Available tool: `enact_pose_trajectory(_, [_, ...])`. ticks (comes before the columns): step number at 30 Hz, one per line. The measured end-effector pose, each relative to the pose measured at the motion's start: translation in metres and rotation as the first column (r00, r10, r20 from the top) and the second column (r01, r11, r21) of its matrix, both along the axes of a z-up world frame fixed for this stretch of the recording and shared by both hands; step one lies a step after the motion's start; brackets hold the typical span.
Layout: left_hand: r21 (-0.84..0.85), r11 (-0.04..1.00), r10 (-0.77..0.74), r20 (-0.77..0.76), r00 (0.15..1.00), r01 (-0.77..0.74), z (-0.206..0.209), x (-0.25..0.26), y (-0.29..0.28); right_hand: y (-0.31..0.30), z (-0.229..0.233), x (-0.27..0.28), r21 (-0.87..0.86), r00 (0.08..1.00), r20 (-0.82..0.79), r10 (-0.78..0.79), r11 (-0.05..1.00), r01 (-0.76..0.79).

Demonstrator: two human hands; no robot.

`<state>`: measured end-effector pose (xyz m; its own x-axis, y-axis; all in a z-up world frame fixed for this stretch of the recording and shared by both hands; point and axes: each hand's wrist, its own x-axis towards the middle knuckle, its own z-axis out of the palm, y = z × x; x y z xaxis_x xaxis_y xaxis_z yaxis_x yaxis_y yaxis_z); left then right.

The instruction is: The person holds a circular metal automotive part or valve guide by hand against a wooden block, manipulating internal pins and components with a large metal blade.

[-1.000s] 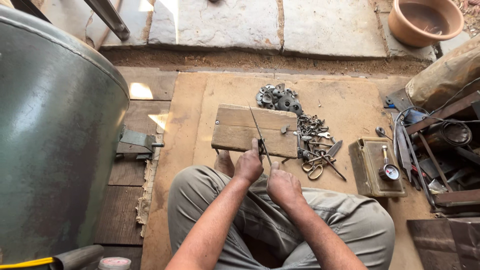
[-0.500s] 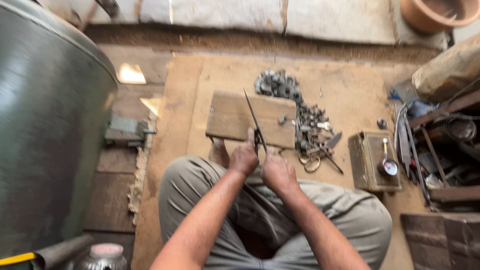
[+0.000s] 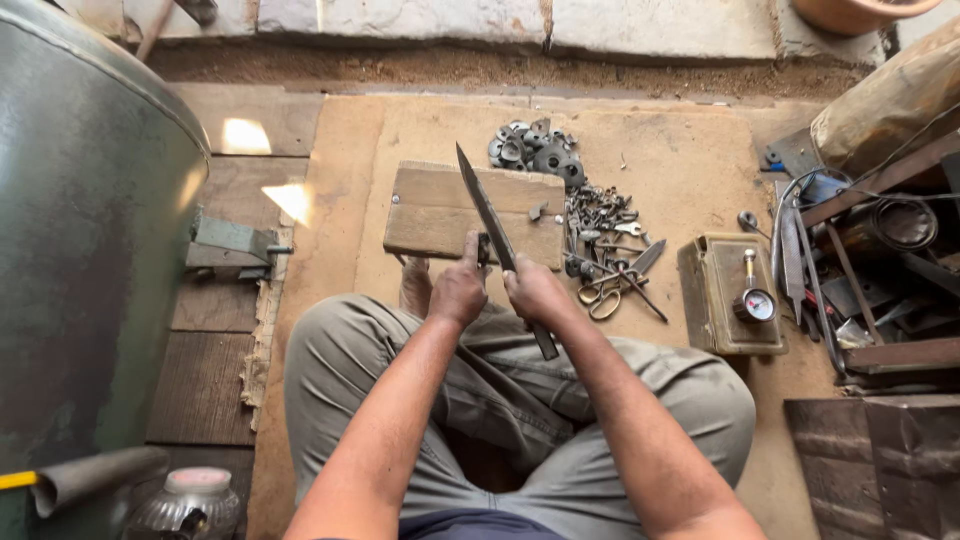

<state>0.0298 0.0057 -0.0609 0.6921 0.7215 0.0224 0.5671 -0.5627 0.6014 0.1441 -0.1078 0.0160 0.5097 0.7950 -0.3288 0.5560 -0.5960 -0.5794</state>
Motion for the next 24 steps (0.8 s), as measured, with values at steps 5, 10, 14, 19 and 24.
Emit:
enact_pose_trajectory(5, [0.012, 0.999, 0.037, -0.056, 0.998, -0.037, -0.005, 0.002, -0.005, -0.029, 0.007, -0.016, -0.008, 1.0, -0.015, -0.011, 1.0, 0.011])
enact_pose_trajectory(10, [-0.016, 0.999, 0.051, -0.037, 0.998, -0.052, -0.009, -0.002, -0.005, -0.055, 0.003, -0.025, 0.031, 0.997, 0.062, 0.036, 0.999, -0.038])
enact_pose_trajectory(14, [0.009, 1.0, 0.026, 0.036, 0.999, -0.026, -0.022, -0.002, -0.003, -0.055, 0.006, -0.028, 0.08, 0.996, 0.084, 0.04, 0.996, -0.046])
enact_pose_trajectory(19, [-0.04, 0.999, 0.032, -0.036, 0.999, -0.033, -0.031, 0.0, 0.0, -0.033, 0.032, -0.022, -0.048, 0.996, 0.049, 0.072, 0.996, -0.069])
enact_pose_trajectory(24, [0.004, 1.0, 0.024, 0.059, 0.998, -0.024, -0.029, -0.002, -0.005, -0.014, 0.06, -0.013, -0.243, 0.998, -0.066, 0.021, 0.969, -0.036])
